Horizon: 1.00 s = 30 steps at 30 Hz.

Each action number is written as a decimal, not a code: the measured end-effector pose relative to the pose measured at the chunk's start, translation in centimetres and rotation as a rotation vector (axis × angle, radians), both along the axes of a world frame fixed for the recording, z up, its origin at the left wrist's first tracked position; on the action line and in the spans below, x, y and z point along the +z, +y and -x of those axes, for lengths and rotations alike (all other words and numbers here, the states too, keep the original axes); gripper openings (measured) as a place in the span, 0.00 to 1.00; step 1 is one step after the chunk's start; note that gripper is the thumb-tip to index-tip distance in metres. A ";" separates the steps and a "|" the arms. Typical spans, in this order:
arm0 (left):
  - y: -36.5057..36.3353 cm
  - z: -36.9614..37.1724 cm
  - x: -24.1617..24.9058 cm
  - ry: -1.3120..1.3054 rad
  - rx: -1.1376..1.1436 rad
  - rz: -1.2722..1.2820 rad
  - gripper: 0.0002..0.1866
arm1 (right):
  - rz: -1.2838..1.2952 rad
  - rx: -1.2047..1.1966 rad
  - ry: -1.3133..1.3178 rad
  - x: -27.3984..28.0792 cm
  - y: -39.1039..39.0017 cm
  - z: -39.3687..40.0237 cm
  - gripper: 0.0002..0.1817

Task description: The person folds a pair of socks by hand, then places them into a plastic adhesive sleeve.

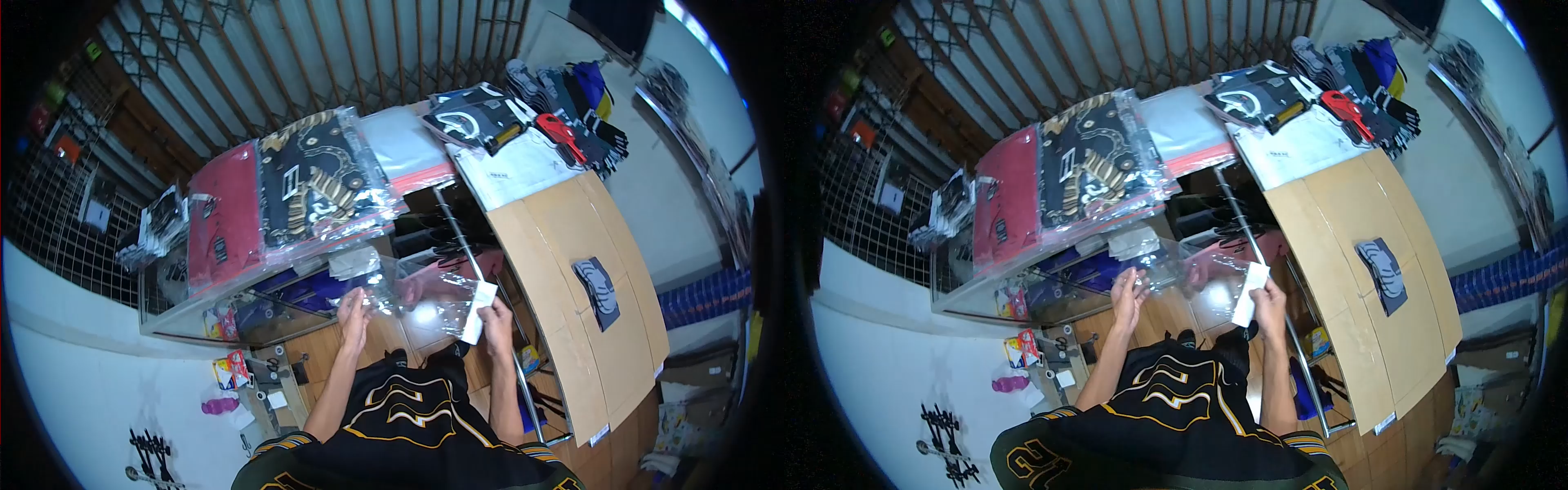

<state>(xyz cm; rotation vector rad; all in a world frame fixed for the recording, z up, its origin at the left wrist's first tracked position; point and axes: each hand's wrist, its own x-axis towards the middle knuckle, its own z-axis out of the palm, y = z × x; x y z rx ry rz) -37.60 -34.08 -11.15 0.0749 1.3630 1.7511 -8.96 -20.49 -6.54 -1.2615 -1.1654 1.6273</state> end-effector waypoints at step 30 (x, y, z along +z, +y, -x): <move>26.5 -26.8 16.2 1.090 -0.369 -0.738 0.06 | -0.527 -0.482 -1.250 2.2 8.0 -26.3 0.36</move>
